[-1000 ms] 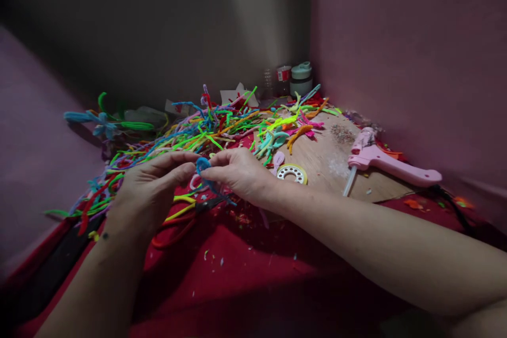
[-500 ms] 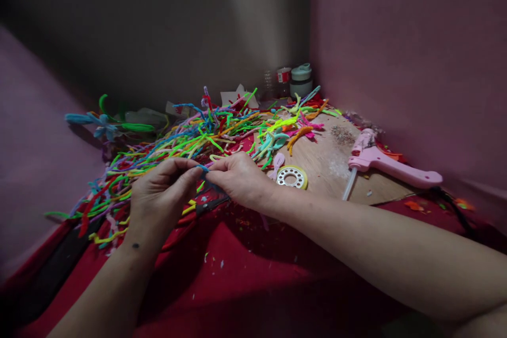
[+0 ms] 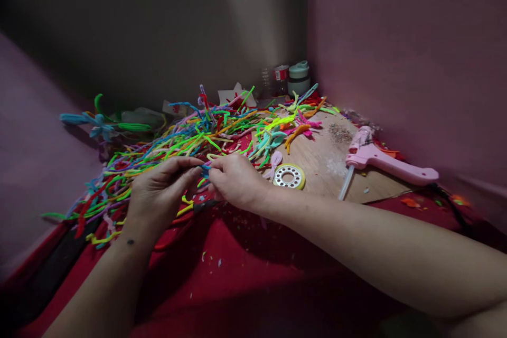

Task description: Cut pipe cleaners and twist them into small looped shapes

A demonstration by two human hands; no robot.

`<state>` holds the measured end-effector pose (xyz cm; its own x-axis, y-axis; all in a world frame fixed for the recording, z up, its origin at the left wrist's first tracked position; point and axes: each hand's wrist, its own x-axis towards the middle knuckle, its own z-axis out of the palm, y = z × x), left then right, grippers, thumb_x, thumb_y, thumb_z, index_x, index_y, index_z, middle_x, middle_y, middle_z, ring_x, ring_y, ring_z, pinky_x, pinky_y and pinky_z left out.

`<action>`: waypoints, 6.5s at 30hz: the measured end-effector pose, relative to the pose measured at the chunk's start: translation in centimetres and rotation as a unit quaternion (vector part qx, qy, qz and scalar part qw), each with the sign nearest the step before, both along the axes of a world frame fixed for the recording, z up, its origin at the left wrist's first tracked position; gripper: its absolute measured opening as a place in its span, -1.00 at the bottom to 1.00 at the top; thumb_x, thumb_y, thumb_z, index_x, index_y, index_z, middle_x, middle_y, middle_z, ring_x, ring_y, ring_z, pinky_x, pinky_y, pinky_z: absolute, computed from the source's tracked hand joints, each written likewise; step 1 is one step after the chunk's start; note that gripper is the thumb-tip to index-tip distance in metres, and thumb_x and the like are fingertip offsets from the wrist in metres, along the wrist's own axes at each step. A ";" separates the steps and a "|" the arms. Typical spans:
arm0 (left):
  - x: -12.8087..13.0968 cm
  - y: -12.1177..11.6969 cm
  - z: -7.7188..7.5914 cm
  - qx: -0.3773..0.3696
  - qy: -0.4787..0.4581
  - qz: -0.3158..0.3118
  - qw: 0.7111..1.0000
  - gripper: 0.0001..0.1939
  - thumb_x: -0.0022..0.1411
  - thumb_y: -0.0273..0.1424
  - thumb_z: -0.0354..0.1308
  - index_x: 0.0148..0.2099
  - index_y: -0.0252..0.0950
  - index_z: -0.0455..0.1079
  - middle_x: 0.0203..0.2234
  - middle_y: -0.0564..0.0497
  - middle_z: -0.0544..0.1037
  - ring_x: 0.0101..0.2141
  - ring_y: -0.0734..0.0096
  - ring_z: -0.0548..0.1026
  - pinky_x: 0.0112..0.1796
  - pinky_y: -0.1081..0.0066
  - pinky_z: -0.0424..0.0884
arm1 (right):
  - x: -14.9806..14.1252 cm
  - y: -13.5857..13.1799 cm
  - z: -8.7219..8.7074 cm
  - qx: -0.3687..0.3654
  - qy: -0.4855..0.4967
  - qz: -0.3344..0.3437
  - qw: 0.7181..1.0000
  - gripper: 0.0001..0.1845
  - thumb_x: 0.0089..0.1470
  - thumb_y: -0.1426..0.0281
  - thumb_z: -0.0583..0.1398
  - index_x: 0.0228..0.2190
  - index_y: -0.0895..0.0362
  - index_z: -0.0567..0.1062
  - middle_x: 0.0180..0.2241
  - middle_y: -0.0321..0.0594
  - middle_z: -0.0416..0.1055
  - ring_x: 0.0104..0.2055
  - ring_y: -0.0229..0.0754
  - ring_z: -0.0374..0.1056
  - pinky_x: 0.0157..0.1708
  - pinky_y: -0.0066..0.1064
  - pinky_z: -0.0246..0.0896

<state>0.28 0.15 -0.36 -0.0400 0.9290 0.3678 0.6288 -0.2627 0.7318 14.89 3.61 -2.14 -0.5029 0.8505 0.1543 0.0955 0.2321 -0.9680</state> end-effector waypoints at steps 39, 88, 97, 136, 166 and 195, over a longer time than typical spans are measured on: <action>0.9 -0.4 1.1 -0.193 -0.168 -0.008 0.967 -0.87 -0.01 -0.37 0.23 -0.44 -0.33 0.38 -0.76 0.12 0.39 -0.74 0.58 0.28 -0.69 0.59 0.15 | -0.3 -0.7 -0.4 -0.020 0.017 -0.022 0.999 -0.84 -0.07 0.55 0.04 -0.60 0.17 0.35 -0.65 -0.29 0.35 -0.62 -0.33 0.27 -0.59 -0.49 0.16; 0.0 1.2 2.1 -0.059 0.019 -0.014 0.998 -0.72 0.16 -0.22 0.05 -0.45 -0.30 0.39 -0.67 0.10 0.35 -0.61 0.53 0.27 -0.54 0.51 0.19 | -0.2 -0.1 0.9 -0.286 0.140 0.035 0.947 -0.85 -0.13 0.47 0.16 -0.66 0.19 0.32 -0.72 -0.31 0.36 -0.74 -0.35 0.22 -0.70 -0.52 0.07; 0.2 1.0 1.9 -0.159 0.011 -0.100 0.982 -0.74 0.10 -0.24 0.11 -0.51 -0.30 0.39 -0.71 0.12 0.29 -0.64 0.54 0.20 -0.58 0.51 0.12 | 0.3 1.0 1.0 -0.178 0.197 -0.090 0.960 -0.80 -0.20 0.37 0.27 -0.66 0.18 0.37 -0.67 -0.39 0.23 -0.59 -0.38 0.11 -0.54 -0.47 -0.03; 2.1 0.2 0.6 -0.196 -0.347 -0.037 0.916 -0.83 0.00 -0.34 0.25 -0.36 -0.33 0.41 -0.68 0.13 0.37 -0.70 0.60 0.26 -0.72 0.57 0.20 | 0.9 0.7 -0.1 -0.137 0.211 -0.077 0.965 -0.75 -0.03 0.25 0.22 -0.54 0.20 0.45 -0.64 -0.34 0.29 -0.63 -0.38 0.13 -0.61 -0.48 -0.01; 1.7 0.0 0.4 -0.241 -0.402 -0.066 0.881 -0.94 0.06 -0.46 0.16 -0.40 -0.29 0.31 -0.74 0.22 0.16 -0.73 0.69 0.03 -0.72 0.62 -0.07 | 0.9 -0.1 0.4 -0.057 0.135 -0.065 0.987 -0.87 -0.03 0.47 0.16 -0.41 0.20 0.53 -0.52 -0.34 0.36 -0.51 -0.37 0.16 -0.47 -0.50 0.07; 1.4 -0.2 -1.1 -0.040 -0.008 -0.024 0.999 -0.86 0.10 -0.37 0.06 -0.38 -0.31 0.41 -0.57 0.08 0.43 -0.54 0.50 0.32 -0.49 0.51 0.24 | 1.1 0.0 0.0 -0.081 0.158 -0.013 0.984 -0.72 0.04 0.25 0.18 -0.57 0.18 0.44 -0.63 -0.37 0.24 -0.60 -0.40 0.07 -0.60 -0.52 -0.04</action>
<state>1.68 -0.06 -1.46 -0.0008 0.9563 0.2922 0.6046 -0.2323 0.7619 15.97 3.65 -2.14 -0.4294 0.8885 0.1617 -0.2130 0.0744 -0.9742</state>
